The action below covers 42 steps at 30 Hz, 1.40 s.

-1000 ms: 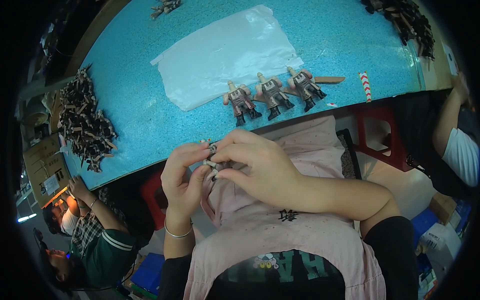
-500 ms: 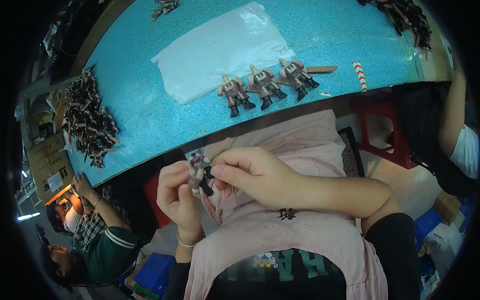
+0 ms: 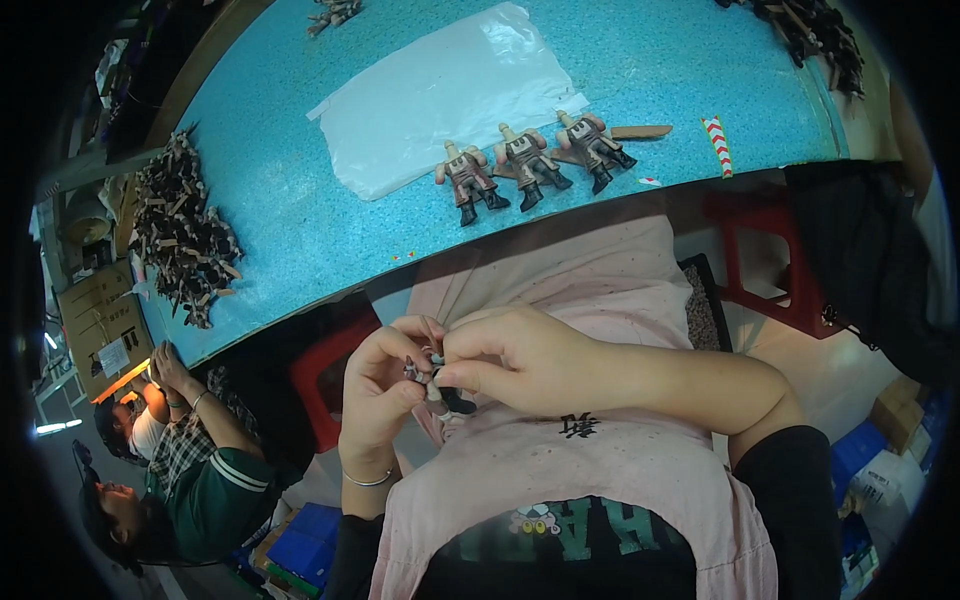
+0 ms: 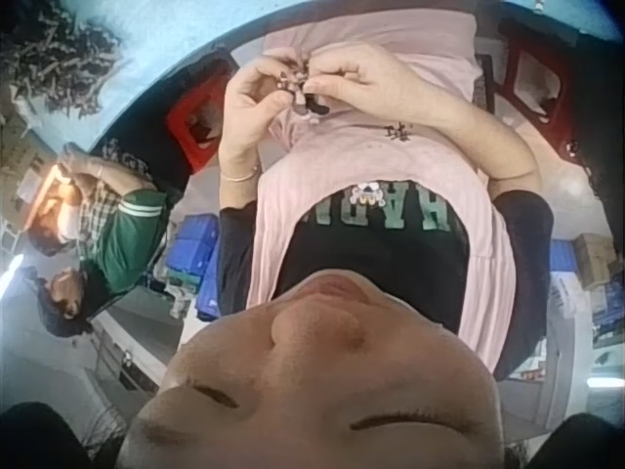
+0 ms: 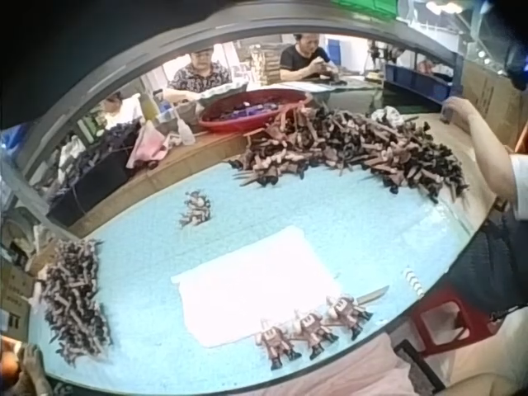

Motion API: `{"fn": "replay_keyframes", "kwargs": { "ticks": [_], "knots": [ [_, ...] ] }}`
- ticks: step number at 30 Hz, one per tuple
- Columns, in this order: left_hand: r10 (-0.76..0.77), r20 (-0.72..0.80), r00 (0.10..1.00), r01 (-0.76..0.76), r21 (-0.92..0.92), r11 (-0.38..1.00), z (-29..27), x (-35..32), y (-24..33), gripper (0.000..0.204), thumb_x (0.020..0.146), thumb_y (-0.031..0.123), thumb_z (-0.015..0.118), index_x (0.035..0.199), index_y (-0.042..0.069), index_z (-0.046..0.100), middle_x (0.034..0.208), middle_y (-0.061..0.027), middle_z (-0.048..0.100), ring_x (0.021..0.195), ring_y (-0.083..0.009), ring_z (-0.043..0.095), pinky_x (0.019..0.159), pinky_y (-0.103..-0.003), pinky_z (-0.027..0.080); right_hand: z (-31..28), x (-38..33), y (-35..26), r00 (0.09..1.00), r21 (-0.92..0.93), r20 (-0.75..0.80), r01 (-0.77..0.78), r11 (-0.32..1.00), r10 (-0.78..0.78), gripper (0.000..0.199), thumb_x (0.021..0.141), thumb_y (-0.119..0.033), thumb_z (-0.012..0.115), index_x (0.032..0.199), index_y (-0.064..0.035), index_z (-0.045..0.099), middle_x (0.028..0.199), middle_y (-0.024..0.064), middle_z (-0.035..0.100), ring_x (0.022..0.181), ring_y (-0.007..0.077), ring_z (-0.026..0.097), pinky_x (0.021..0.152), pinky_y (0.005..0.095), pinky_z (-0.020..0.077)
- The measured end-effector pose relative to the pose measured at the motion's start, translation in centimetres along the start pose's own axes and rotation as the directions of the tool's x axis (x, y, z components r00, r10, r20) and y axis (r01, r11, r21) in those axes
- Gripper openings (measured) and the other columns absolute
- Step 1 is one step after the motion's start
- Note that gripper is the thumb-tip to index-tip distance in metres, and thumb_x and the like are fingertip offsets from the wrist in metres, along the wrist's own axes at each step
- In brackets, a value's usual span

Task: The person assembles miniature figurines by applying glue from a bottle onto the figure bodies and attaching small limbs and parts to them by hand.

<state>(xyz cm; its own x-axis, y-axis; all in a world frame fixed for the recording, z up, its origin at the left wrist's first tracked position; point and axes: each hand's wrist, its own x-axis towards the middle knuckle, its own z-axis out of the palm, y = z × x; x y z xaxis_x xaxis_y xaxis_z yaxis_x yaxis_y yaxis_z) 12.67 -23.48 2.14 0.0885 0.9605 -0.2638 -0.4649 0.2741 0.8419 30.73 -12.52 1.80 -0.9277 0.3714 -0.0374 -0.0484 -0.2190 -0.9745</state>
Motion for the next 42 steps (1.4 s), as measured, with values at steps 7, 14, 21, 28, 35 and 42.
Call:
{"fn": "replay_keyframes", "kwargs": {
  "ticks": [7, 14, 21, 28, 35, 42],
  "knots": [
    [0.305, -0.247, 0.920, -0.285, 0.114, 0.952, 2.3, 0.4, -0.4, 0.049, 0.074, 0.004, 0.073, 0.114, 0.000, 0.045, 0.112, -0.0113, 0.048, 0.101, -0.0146, 0.048, 0.086, -0.027, 0.041, 1.0, 0.0, -0.2, 0.987, -0.106, -0.158, 0.027, 0.994, -0.043, 0.015, 0.084, -0.011, 0.061, 0.092, -0.0026, 0.053, 0.090, 0.0095, 0.054, 0.080, 0.0217, 0.053, 0.071, 0.0310, 0.0426],
    [0.153, -0.083, 0.985, -0.133, 0.204, 0.970, 1.3, 0.5, -0.3, 0.057, 0.074, 0.038, 0.072, 0.111, -0.001, 0.055, 0.127, -0.0127, 0.038, 0.119, -0.0219, 0.042, 0.100, -0.035, 0.033, 0.5, -0.2, 0.1, 0.969, -0.271, -0.164, 0.135, 0.953, -0.184, 0.038, 0.076, -0.003, 0.066, 0.109, -0.0023, 0.048, 0.104, 0.0117, 0.054, 0.093, 0.0259, 0.055, 0.080, 0.0349, 0.0448],
    [0.161, -0.066, 0.985, -0.146, 0.189, 0.971, 1.4, 0.5, 0.2, 0.046, 0.072, 0.029, 0.076, 0.102, -0.001, 0.059, 0.129, -0.0146, 0.039, 0.124, -0.0259, 0.040, 0.103, -0.037, 0.031, 0.8, 0.5, -1.4, 0.932, -0.300, -0.200, 0.236, 0.924, -0.303, 0.051, 0.075, 0.000, 0.065, 0.123, -0.0008, 0.048, 0.105, 0.0121, 0.056, 0.096, 0.0256, 0.056, 0.084, 0.0351, 0.0446],
    [0.272, -0.094, 0.958, -0.231, 0.312, 0.921, 1.8, 1.1, -0.6, 0.043, 0.070, 0.029, 0.078, 0.097, 0.000, 0.061, 0.122, -0.0136, 0.047, 0.125, -0.0288, 0.037, 0.104, -0.041, 0.030, 0.6, 0.3, -0.4, 0.941, -0.340, -0.164, 0.226, 0.913, -0.294, 0.039, 0.078, -0.004, 0.060, 0.117, -0.0023, 0.056, 0.099, 0.0125, 0.055, 0.088, 0.0248, 0.055, 0.078, 0.0333, 0.0443],
    [0.277, -0.103, 0.955, -0.233, 0.315, 0.920, 1.9, 1.5, -0.5, 0.042, 0.071, 0.028, 0.078, 0.098, 0.000, 0.061, 0.118, -0.0126, 0.049, 0.124, -0.0284, 0.038, 0.104, -0.041, 0.029, 0.3, 0.4, -0.1, 0.927, -0.358, -0.191, 0.241, 0.902, -0.323, 0.039, 0.078, -0.004, 0.062, 0.117, -0.0024, 0.057, 0.097, 0.0119, 0.056, 0.088, 0.0249, 0.055, 0.077, 0.0331, 0.0453],
    [0.326, -0.080, 0.942, -0.283, 0.331, 0.900, 1.2, 2.0, 0.4, 0.033, 0.072, 0.018, 0.076, 0.097, 0.001, 0.061, 0.114, -0.0120, 0.050, 0.121, -0.0277, 0.041, 0.102, -0.039, 0.031, -1.3, 1.6, -2.5, 0.961, -0.309, -0.166, 0.161, 0.937, -0.220, 0.038, 0.078, -0.003, 0.062, 0.115, -0.0011, 0.056, 0.107, 0.0127, 0.056, 0.098, 0.0265, 0.055, 0.086, 0.0340, 0.0445]
  ]
}}
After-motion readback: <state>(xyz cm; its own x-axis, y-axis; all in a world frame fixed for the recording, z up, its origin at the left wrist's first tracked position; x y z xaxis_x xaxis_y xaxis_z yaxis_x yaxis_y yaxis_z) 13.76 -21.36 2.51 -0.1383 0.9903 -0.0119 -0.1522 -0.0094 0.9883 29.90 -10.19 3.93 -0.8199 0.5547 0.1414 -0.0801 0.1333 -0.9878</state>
